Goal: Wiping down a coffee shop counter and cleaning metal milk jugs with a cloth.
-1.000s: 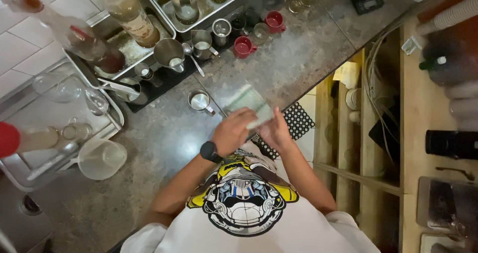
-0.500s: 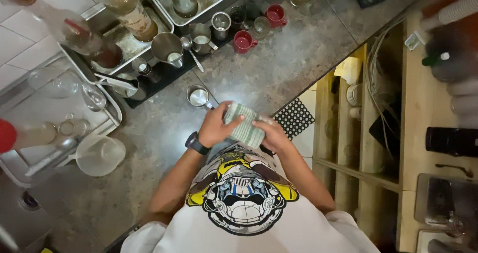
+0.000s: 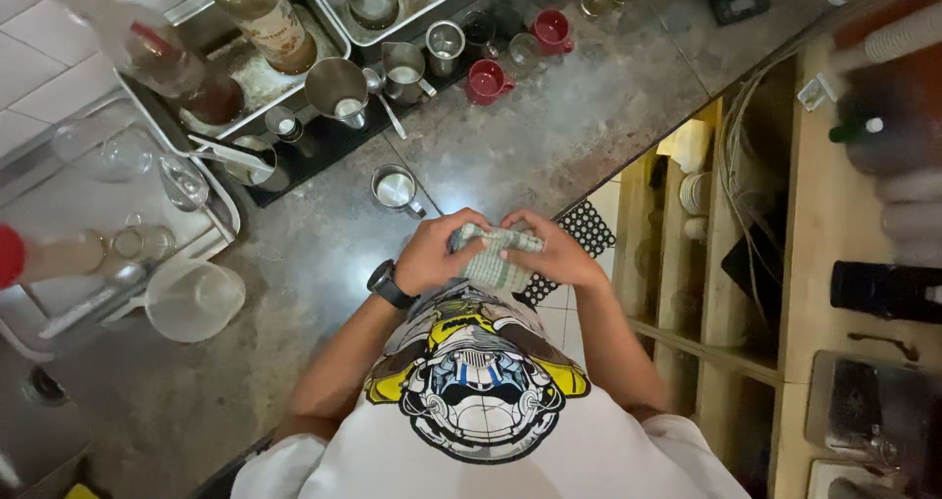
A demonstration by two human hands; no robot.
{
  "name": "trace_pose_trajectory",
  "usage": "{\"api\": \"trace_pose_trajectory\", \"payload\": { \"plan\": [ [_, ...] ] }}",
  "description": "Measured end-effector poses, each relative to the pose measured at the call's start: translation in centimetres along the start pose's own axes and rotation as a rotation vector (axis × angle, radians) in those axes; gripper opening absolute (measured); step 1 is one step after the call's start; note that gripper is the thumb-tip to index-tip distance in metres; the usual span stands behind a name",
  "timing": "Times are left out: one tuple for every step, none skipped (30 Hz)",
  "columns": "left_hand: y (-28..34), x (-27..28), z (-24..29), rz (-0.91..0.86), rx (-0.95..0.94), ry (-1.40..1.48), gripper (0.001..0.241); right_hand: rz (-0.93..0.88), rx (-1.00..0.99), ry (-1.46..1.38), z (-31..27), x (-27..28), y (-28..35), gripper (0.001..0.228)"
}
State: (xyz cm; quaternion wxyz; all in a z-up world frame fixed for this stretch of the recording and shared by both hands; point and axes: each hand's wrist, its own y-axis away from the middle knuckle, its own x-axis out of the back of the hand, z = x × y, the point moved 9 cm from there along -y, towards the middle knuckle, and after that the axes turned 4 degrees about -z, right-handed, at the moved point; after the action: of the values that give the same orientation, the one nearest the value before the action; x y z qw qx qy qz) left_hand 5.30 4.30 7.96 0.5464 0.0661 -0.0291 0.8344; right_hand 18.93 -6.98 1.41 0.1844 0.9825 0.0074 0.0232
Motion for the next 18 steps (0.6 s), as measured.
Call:
{"api": "trace_pose_trajectory", "payload": {
  "plan": [
    [-0.1,0.5,-0.1,0.036,0.009,0.011,0.013,0.067,0.004,-0.007,-0.1,0.5,0.0,0.043],
    [-0.2,0.9,-0.3,0.072,0.018,0.023,0.009,0.134,0.008,-0.015,-0.2,1.0,-0.1,0.049],
    [-0.1,0.8,-1.2,0.072,0.016,0.023,0.009,0.136,0.009,-0.013,0.6,0.9,-0.2,0.049],
    [0.1,1.0,-2.4,0.102,0.036,-0.014,0.013,0.205,0.059,-0.048,1.1,1.5,-0.3,0.048],
    [0.3,1.2,-3.5,0.133,0.059,-0.049,0.018,0.272,0.107,-0.084,1.5,1.9,-0.2,0.048],
    [0.5,1.4,-2.9,0.135,0.06,-0.048,0.018,0.27,0.105,-0.084,1.2,1.8,-0.1,0.048],
    [0.6,1.3,-2.6,0.093,0.082,-0.035,0.025,0.296,0.089,-0.11,1.2,1.9,0.2,0.045],
    [0.8,1.2,-2.3,0.052,0.104,-0.022,0.032,0.323,0.072,-0.137,1.2,2.0,0.4,0.042],
    [0.7,1.1,-2.9,0.052,0.108,-0.02,0.032,0.321,0.069,-0.139,0.9,2.1,0.4,0.042],
    [0.6,-0.3,-4.0,-0.077,0.165,0.061,0.034,0.281,0.06,-0.118,0.7,1.9,0.2,0.036],
    [0.5,-1.6,-5.0,-0.207,0.219,0.14,0.037,0.242,0.053,-0.097,0.4,1.8,0.0,0.03],
    [0.4,-2.1,-5.5,-0.207,0.219,0.141,0.037,0.242,0.052,-0.097,0.3,1.9,-0.4,0.03],
    [0.0,-2.2,-5.9,-0.143,0.212,0.276,0.031,0.294,-0.018,-0.341,1.1,2.5,-0.8,0.035],
    [-0.4,-2.2,-6.4,-0.077,0.204,0.412,0.026,0.342,-0.089,-0.586,1.9,2.8,-1.0,0.048],
    [-0.8,-3.0,-6.8,-0.078,0.197,0.408,0.026,0.344,-0.082,-0.582,2.4,2.0,-1.0,0.048],
    [-1.1,-3.0,-7.5,0.03,0.185,0.512,0.03,0.291,0.052,-1.0,2.3,0.7,-1.2,0.065],
    [-1.3,-3.0,-8.2,0.141,0.175,0.617,0.035,0.22,0.19,-1.415,2.2,-0.4,-1.4,0.094],
    [-1.3,-3.4,-8.8,0.143,0.17,0.615,0.035,0.216,0.193,-1.411,1.9,-1.6,-1.8,0.094]
  ]
}}
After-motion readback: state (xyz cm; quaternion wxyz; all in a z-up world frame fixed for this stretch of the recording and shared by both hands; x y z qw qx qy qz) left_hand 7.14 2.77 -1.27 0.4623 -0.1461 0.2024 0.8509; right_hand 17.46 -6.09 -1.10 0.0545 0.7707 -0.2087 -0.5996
